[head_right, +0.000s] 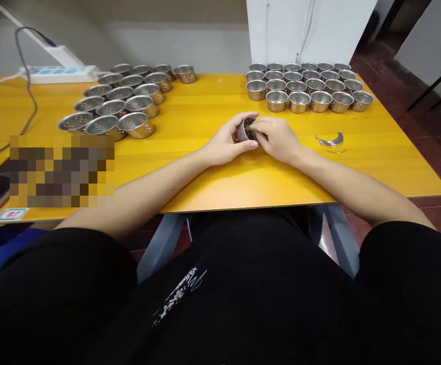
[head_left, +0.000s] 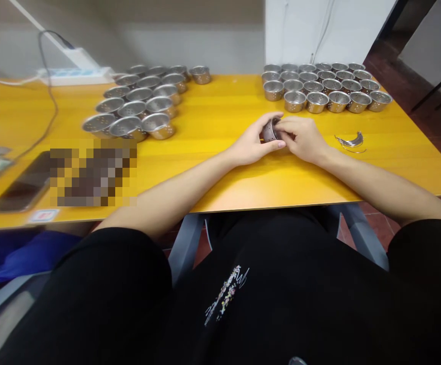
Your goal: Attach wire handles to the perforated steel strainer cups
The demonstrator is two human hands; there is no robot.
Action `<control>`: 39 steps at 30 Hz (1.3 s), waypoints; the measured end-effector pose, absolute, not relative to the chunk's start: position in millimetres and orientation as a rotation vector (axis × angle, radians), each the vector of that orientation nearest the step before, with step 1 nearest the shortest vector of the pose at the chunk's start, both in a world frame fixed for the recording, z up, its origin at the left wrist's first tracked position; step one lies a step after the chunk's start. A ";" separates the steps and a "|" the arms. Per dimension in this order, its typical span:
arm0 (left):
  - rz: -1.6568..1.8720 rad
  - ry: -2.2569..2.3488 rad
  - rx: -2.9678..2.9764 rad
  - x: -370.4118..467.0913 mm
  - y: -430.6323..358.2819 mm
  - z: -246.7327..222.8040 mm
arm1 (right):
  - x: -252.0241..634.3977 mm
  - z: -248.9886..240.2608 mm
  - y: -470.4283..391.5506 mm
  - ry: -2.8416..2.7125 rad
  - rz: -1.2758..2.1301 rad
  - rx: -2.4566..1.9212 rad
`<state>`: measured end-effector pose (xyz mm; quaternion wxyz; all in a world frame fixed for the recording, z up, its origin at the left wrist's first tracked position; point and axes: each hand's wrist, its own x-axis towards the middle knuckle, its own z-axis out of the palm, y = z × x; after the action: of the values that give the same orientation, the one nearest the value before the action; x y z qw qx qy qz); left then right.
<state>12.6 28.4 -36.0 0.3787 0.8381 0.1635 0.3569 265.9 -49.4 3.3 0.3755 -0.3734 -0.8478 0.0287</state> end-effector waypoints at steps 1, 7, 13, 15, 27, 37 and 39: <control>0.912 0.432 2.150 11.8 28.0 -35.2 | 264.8 5.4 -51.1 -2.198 0.087 -0.955; 0.915 0.462 2.193 11.5 21.4 -28.2 | 266.8 14.1 -55.1 -2.251 0.215 -0.857; 0.932 0.482 2.202 9.9 23.8 -27.0 | 268.6 8.5 -50.6 -2.175 0.412 -0.888; 0.939 0.471 2.224 9.6 25.1 -26.8 | 268.1 7.4 -50.6 -2.177 0.467 -0.893; 0.945 0.466 2.201 11.4 27.6 -23.3 | 281.4 7.9 -42.5 -1.997 0.471 -0.933; 0.916 0.426 2.169 16.2 19.7 -29.5 | 281.2 9.4 -43.3 -1.962 0.196 -0.976; 0.927 0.450 2.158 14.6 19.9 -30.6 | 278.1 8.5 -45.2 -2.027 0.146 -0.982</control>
<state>14.6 19.9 -30.6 0.3661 0.8397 0.1751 0.3608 278.1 -45.2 8.5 0.4279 -0.3931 -0.8118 0.0583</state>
